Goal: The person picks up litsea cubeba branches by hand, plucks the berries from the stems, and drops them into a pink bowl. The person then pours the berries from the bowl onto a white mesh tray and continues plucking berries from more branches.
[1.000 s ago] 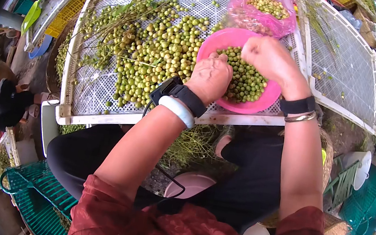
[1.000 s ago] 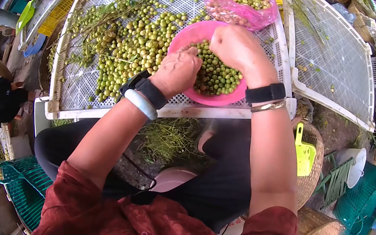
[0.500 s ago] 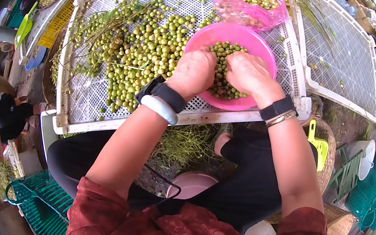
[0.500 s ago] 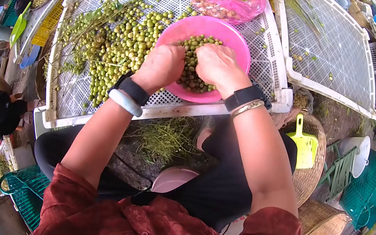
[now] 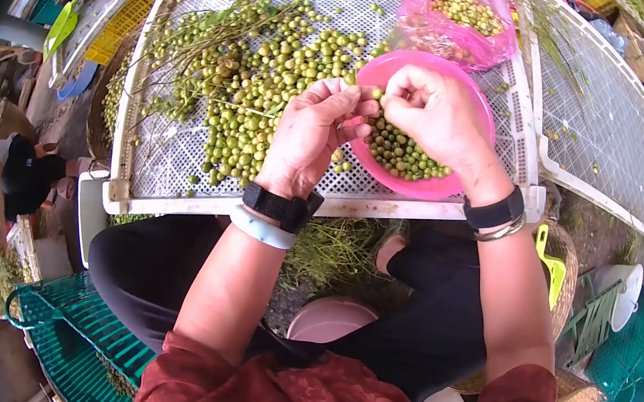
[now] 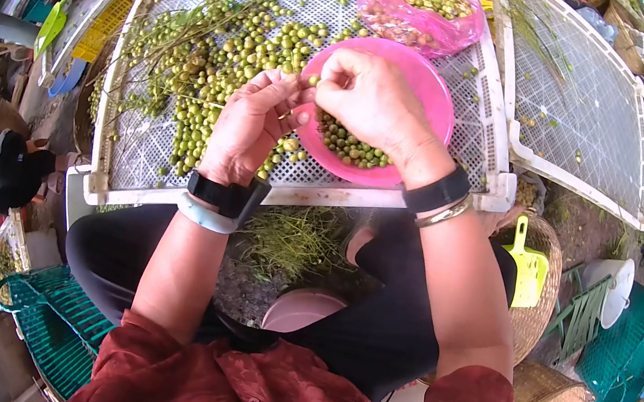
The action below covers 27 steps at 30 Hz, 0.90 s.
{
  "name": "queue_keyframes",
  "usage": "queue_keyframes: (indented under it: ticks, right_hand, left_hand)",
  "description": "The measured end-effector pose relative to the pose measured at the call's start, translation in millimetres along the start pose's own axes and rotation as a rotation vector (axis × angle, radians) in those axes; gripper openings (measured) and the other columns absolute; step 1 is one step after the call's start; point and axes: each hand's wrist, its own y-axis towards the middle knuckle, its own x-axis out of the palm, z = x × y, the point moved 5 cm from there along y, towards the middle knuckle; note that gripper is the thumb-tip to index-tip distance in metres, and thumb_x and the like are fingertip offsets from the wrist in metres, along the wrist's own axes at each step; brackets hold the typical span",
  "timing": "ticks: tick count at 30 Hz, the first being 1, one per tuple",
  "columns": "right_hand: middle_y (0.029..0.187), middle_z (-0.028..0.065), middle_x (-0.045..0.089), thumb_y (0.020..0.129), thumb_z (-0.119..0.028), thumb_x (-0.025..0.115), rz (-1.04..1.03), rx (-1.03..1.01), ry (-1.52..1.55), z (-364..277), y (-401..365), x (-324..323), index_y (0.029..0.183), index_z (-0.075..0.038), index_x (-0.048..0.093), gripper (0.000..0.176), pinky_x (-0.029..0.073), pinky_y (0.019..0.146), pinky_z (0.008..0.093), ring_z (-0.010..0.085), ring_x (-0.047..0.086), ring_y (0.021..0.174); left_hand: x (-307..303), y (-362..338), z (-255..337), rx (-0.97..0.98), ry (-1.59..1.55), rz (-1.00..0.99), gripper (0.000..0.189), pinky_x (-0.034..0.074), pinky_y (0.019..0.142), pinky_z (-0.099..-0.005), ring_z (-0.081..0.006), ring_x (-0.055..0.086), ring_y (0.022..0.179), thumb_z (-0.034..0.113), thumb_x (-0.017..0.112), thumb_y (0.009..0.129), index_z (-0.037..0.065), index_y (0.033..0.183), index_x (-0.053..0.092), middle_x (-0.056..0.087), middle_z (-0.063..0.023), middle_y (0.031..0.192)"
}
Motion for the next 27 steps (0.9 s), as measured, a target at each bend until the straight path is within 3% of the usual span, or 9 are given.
queue_keyframes:
  ticks: [3, 9, 16, 19, 24, 27]
  right_hand:
    - [0.074, 0.0060, 0.056, 0.076, -0.010, 0.062, 0.004, -0.061, -0.108, -12.9, -0.6, 18.0, 0.071, -0.004, 0.054, 0.012, 0.048, 0.062, 0.0331, 0.0223, 0.060, 0.064]
    - [0.086, 0.0137, 0.058, 0.079, -0.016, 0.056, 0.102, -0.239, -0.567, -35.2, -5.0, 35.9, 0.079, -0.002, 0.055, 0.014, 0.050, 0.065, 0.0437, 0.0334, 0.062, 0.073]
    - [0.087, 0.0170, 0.061, 0.078, -0.017, 0.055, 0.120, -0.106, -0.601, -39.6, -6.3, 41.0, 0.084, 0.000, 0.057, 0.019, 0.051, 0.069, 0.0454, 0.0352, 0.063, 0.077]
    - [0.089, 0.0182, 0.062, 0.078, -0.018, 0.055, 0.100, -0.099, -0.627, -42.0, -7.9, 45.0, 0.085, 0.000, 0.058, 0.020, 0.051, 0.070, 0.0450, 0.0355, 0.063, 0.078]
    - [0.091, 0.0188, 0.062, 0.078, -0.017, 0.055, 0.111, -0.180, -0.624, -41.1, -9.8, 50.2, 0.088, 0.001, 0.060, 0.022, 0.051, 0.070, 0.0456, 0.0362, 0.064, 0.078]
    - [0.080, 0.0188, 0.063, 0.077, -0.018, 0.056, 0.090, -0.223, -0.644, -43.5, -10.7, 39.7, 0.081, 0.002, 0.063, 0.021, 0.052, 0.069, 0.0458, 0.0357, 0.064, 0.074]
  left_hand:
    - [-3.9, -3.5, 0.2, 0.080, -0.119, -0.020, 0.005, 0.053, 0.067, -0.0240, -0.0100, 0.060, 0.074, 0.007, 0.054, 0.093, 0.007, 0.091, 0.058, 0.061, -0.0017, 0.084]
    - [-11.6, -5.0, 0.0, 0.225, 0.128, 0.091, 0.003, 0.048, 0.063, -0.0210, -0.0053, 0.054, 0.070, 0.003, 0.057, 0.090, 0.006, 0.089, 0.059, 0.059, 0.0016, 0.080]
    - [-11.5, -5.4, 2.2, 0.218, 0.143, 0.114, 0.004, 0.043, 0.058, -0.0203, -0.0044, 0.051, 0.064, 0.003, 0.059, 0.089, 0.005, 0.085, 0.060, 0.058, 0.0027, 0.075]
    - [-14.0, -6.8, 5.5, 0.334, 0.257, 0.125, 0.003, 0.044, 0.059, -0.0201, -0.0044, 0.052, 0.064, 0.003, 0.060, 0.089, 0.004, 0.087, 0.060, 0.060, 0.0022, 0.076]
    - [-22.2, -14.4, 5.9, 0.198, 0.246, 0.059, 0.003, 0.049, 0.062, -0.0210, -0.0066, 0.057, 0.067, 0.004, 0.059, 0.089, 0.004, 0.087, 0.060, 0.062, -0.0003, 0.079]
    - [-31.6, -15.2, 4.7, 0.111, 0.149, 0.021, 0.005, 0.051, 0.059, -0.0223, -0.0091, 0.059, 0.065, 0.007, 0.058, 0.091, 0.004, 0.087, 0.059, 0.062, -0.0033, 0.079]
